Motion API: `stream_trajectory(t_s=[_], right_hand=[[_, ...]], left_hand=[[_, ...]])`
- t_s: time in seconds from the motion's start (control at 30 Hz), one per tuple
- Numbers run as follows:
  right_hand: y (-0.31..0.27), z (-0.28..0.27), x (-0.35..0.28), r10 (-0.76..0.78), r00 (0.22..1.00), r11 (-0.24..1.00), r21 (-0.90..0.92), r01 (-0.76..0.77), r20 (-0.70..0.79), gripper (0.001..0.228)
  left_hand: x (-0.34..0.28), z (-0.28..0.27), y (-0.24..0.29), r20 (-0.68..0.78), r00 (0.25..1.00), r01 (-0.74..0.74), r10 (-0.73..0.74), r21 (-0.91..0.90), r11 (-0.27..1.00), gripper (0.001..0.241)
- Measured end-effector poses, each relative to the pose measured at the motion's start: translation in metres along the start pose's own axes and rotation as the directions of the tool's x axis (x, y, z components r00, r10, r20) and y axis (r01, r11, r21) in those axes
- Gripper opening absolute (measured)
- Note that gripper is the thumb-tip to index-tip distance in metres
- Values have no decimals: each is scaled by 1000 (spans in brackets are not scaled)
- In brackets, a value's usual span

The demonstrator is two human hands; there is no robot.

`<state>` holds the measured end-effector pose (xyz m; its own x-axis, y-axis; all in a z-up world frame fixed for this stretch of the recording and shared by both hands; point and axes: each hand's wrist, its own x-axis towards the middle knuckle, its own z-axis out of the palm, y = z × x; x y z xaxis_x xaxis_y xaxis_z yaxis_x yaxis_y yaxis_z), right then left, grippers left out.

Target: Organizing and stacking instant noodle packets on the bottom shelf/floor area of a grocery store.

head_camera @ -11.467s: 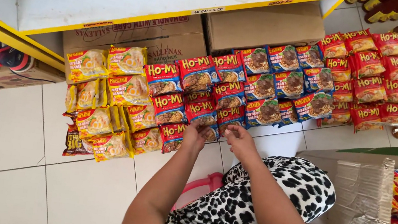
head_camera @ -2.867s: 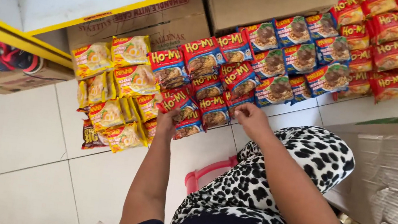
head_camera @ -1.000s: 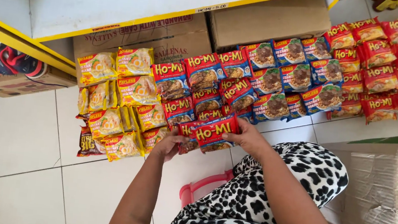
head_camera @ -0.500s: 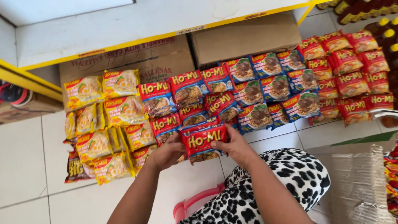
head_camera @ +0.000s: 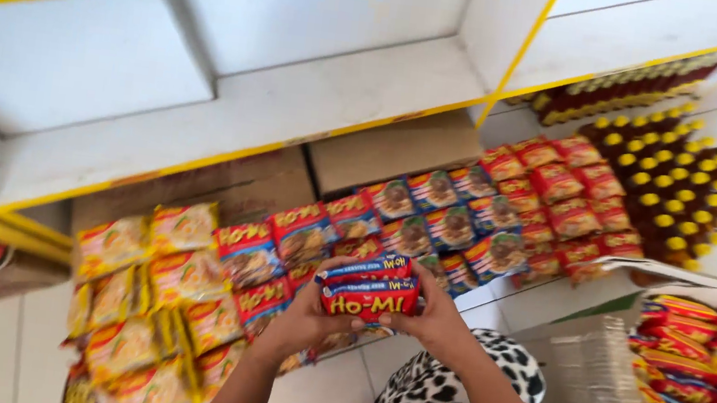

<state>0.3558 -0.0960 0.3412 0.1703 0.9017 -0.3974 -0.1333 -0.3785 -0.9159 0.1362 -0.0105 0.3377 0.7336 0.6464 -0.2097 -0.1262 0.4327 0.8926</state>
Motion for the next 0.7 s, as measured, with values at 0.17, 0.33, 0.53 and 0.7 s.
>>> stream_trajectory(t_s=[0.17,0.33,0.53,0.7], right_hand=[[-21,-59,-26,-99,982,995,-32,95,-163,99],[-24,-119,-69,-287,897,953,-2,304,-336,92],[-25,-185,-147,-362,746,902,-8,431,-560,96],[-8,-238,-208,-325,629,921,-86,379,-707,91]], left_hand=[[52,47,14,218,972,-109,85,98,989,91],[103,118,23,397,914,-210,88,276,938,87],[147,228,27,672,693,-605,260,346,717,77],[176,318,4,799,544,-709,254,276,649,80]])
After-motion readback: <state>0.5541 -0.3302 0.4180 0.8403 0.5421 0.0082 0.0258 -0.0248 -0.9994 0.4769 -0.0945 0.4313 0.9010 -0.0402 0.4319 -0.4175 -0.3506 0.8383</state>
